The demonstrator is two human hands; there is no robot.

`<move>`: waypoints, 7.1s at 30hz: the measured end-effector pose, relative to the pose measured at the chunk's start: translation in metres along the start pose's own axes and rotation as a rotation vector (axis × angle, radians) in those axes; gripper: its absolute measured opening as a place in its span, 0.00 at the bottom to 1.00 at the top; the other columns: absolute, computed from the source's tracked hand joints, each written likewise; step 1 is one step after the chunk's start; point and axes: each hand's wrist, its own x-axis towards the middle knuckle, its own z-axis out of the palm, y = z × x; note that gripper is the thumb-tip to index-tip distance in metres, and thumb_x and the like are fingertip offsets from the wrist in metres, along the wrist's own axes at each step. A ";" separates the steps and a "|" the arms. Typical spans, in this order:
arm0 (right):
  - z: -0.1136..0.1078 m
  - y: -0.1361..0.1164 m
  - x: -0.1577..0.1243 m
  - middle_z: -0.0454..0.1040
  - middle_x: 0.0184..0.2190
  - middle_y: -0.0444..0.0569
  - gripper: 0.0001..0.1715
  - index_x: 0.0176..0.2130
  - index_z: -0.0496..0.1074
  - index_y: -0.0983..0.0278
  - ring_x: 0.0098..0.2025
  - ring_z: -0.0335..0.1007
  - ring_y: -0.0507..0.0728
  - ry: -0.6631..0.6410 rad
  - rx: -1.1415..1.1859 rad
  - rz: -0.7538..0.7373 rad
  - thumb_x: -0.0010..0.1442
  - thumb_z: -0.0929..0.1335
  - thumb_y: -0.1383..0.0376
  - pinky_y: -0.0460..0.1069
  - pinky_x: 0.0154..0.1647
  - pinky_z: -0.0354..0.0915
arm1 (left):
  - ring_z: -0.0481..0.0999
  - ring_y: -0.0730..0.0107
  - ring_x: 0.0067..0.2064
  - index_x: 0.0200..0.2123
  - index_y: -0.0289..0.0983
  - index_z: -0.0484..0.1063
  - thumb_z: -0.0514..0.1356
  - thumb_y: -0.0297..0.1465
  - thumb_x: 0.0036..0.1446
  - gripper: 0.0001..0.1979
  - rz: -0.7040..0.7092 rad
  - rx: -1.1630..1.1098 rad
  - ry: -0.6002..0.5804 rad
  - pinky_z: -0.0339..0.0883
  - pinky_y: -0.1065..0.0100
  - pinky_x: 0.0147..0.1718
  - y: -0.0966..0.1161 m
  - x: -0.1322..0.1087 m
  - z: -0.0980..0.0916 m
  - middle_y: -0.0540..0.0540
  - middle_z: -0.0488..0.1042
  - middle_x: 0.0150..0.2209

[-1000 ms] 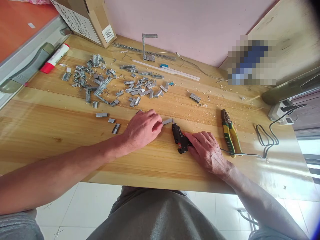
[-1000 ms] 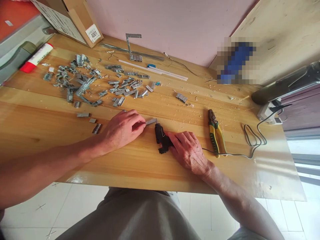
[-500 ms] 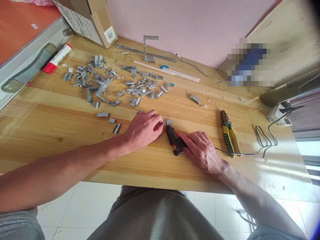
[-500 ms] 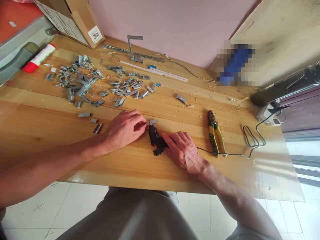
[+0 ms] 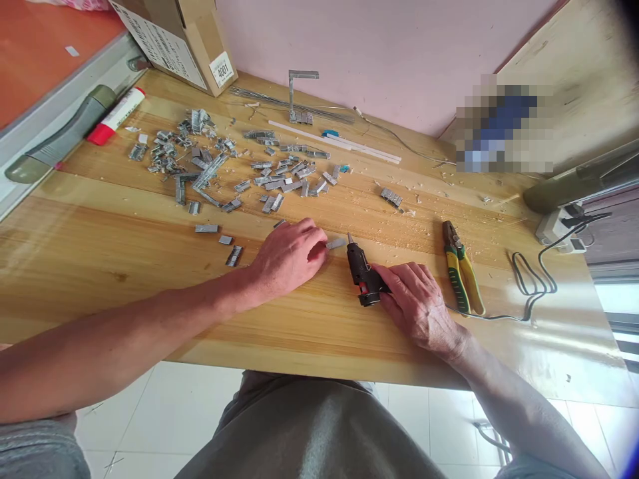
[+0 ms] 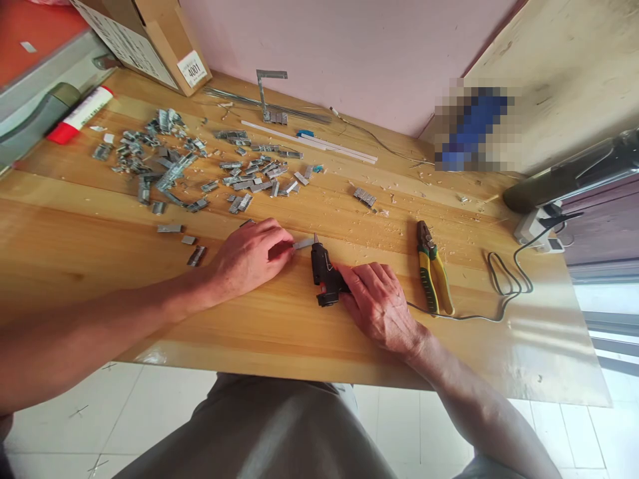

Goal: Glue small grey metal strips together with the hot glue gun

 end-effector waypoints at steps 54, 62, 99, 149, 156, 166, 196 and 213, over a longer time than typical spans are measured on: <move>0.008 -0.012 0.005 0.80 0.47 0.56 0.28 0.72 0.65 0.65 0.45 0.73 0.63 0.027 -0.007 -0.010 0.77 0.66 0.66 0.59 0.46 0.68 | 0.81 0.61 0.41 0.41 0.40 0.74 0.61 0.24 0.70 0.05 -0.014 -0.132 0.040 0.72 0.61 0.45 -0.002 -0.004 0.002 0.47 0.81 0.39; 0.011 -0.012 0.010 0.80 0.47 0.56 0.29 0.73 0.64 0.64 0.45 0.73 0.64 0.007 -0.001 -0.035 0.77 0.66 0.66 0.60 0.47 0.68 | 0.81 0.61 0.44 0.42 0.40 0.76 0.59 0.25 0.72 0.07 -0.030 -0.126 0.023 0.74 0.60 0.48 -0.002 -0.002 -0.002 0.44 0.81 0.41; -0.011 -0.013 0.017 0.79 0.46 0.56 0.24 0.68 0.69 0.65 0.45 0.72 0.63 -0.038 0.011 0.057 0.77 0.67 0.65 0.59 0.48 0.68 | 0.80 0.58 0.42 0.41 0.39 0.73 0.60 0.24 0.71 0.05 -0.022 -0.101 0.009 0.69 0.59 0.43 -0.004 0.001 0.006 0.44 0.80 0.40; 0.001 -0.023 0.004 0.79 0.48 0.55 0.27 0.71 0.67 0.63 0.47 0.72 0.64 -0.002 0.029 0.120 0.77 0.66 0.65 0.60 0.50 0.70 | 0.80 0.57 0.44 0.44 0.39 0.72 0.55 0.25 0.74 0.07 -0.060 -0.187 0.006 0.73 0.58 0.47 -0.005 -0.001 0.002 0.42 0.80 0.42; -0.006 -0.016 0.005 0.79 0.49 0.56 0.27 0.71 0.68 0.62 0.47 0.73 0.64 -0.029 0.058 0.139 0.77 0.66 0.65 0.61 0.50 0.70 | 0.79 0.57 0.46 0.46 0.39 0.72 0.59 0.25 0.71 0.05 -0.101 -0.168 -0.006 0.74 0.59 0.49 -0.002 -0.002 -0.002 0.41 0.76 0.46; -0.007 -0.012 0.030 0.80 0.46 0.55 0.20 0.65 0.72 0.64 0.45 0.73 0.63 -0.080 0.124 0.100 0.77 0.66 0.64 0.59 0.50 0.69 | 0.79 0.53 0.45 0.44 0.37 0.75 0.56 0.27 0.73 0.07 -0.138 -0.069 -0.119 0.73 0.55 0.48 0.000 0.002 -0.003 0.39 0.77 0.44; -0.032 -0.013 0.031 0.80 0.43 0.53 0.17 0.61 0.76 0.59 0.42 0.76 0.61 -0.151 0.375 0.308 0.79 0.65 0.58 0.58 0.44 0.75 | 0.80 0.56 0.43 0.42 0.38 0.75 0.55 0.26 0.74 0.10 -0.130 -0.112 -0.098 0.73 0.57 0.45 -0.004 0.006 -0.001 0.41 0.78 0.42; -0.036 0.008 0.042 0.75 0.36 0.44 0.19 0.45 0.78 0.60 0.37 0.69 0.56 -0.252 0.621 0.564 0.74 0.70 0.47 0.51 0.39 0.64 | 0.81 0.54 0.41 0.41 0.36 0.76 0.57 0.25 0.73 0.08 -0.139 -0.083 -0.122 0.71 0.57 0.42 0.000 0.011 -0.003 0.39 0.78 0.40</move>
